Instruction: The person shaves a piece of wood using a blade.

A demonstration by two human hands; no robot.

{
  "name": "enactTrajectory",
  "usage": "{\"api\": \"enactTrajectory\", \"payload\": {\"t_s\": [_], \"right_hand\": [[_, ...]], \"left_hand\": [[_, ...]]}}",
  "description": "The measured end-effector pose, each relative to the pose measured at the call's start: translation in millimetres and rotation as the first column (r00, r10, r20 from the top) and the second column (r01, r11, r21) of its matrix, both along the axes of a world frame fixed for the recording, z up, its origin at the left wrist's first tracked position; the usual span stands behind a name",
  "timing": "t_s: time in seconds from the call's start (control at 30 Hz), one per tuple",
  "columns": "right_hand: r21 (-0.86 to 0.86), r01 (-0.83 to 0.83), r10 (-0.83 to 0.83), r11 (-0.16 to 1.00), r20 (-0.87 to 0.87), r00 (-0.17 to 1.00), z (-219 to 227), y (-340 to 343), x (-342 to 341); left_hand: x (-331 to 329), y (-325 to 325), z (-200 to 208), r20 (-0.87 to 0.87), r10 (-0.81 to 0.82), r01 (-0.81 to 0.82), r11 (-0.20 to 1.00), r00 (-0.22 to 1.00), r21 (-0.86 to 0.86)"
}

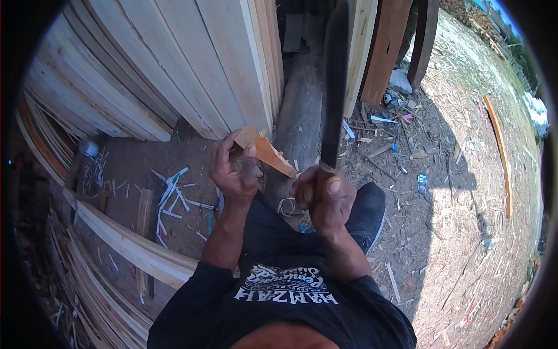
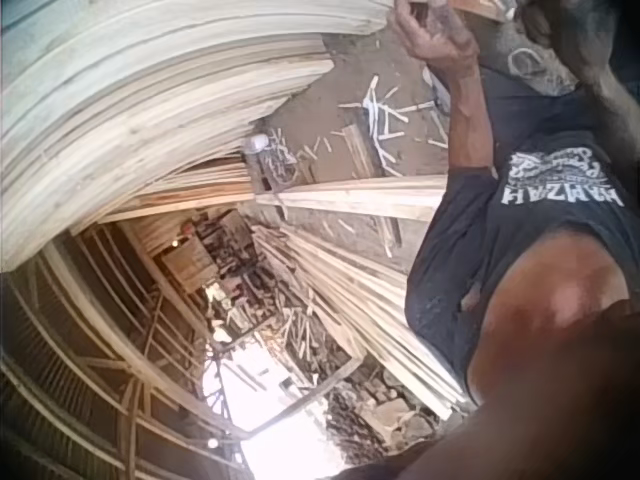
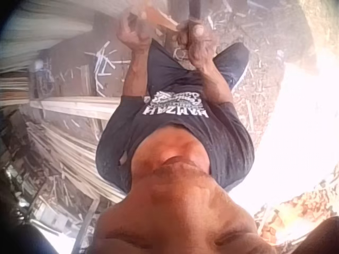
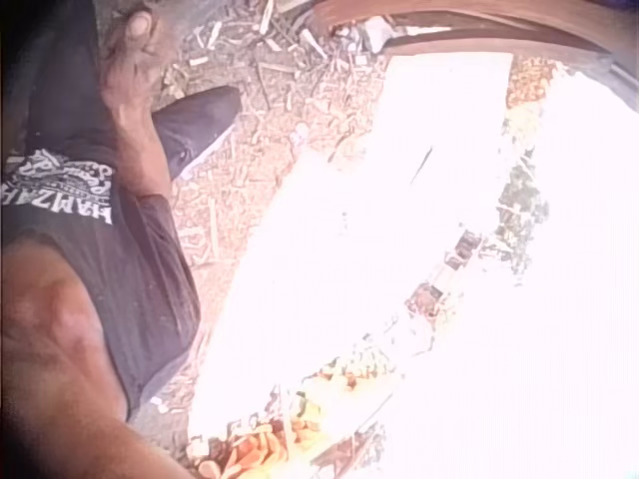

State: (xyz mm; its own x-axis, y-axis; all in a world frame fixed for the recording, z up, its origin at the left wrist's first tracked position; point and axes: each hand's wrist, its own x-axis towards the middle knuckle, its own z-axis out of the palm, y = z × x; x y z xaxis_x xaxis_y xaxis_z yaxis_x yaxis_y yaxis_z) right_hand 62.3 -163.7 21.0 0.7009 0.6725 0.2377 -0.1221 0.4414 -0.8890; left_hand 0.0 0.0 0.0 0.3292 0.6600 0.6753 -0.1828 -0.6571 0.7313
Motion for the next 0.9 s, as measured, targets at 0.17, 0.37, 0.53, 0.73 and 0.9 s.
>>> {"api": "enactTrajectory", "payload": {"t_s": [0.17, 0.37, 0.53, 0.73, 0.9], "right_hand": [[-0.601, 0.292, -0.128, 0.744, 0.301, 0.945, -106.9, 24.8, -17.7], [0.042, 0.120, -0.123, 0.992, 0.063, 0.990, -6.1, 14.2, -10.0], [-0.510, 0.428, -0.221, 0.746, 0.416, 0.882, -131.1, 29.6, 0.1], [-0.076, 0.187, -0.186, 0.979, 0.020, 0.982, -26.8, 15.1, 0.9], [-0.476, 0.414, -0.168, 0.776, 0.476, 0.863, -125.9, 22.9, -3.1]], "left_hand": [[2.4, -11.1, 1.0, -0.008, -0.029, 0.029, 1.000, 1.000, 0.002], [-3.1, -3.6, -3.6, 0.009, -0.010, 0.010, 1.000, 1.000, -0.005], [15.5, -10.7, 0.7, 0.053, -0.079, 0.078, 0.997, 0.995, 0.018], [0.0, -12.9, -7.4, 0.042, -0.055, 0.056, 0.998, 0.998, -0.018], [6.3, -12.3, -3.0, 0.002, -0.063, 0.063, 0.998, 0.998, 0.004]]}}
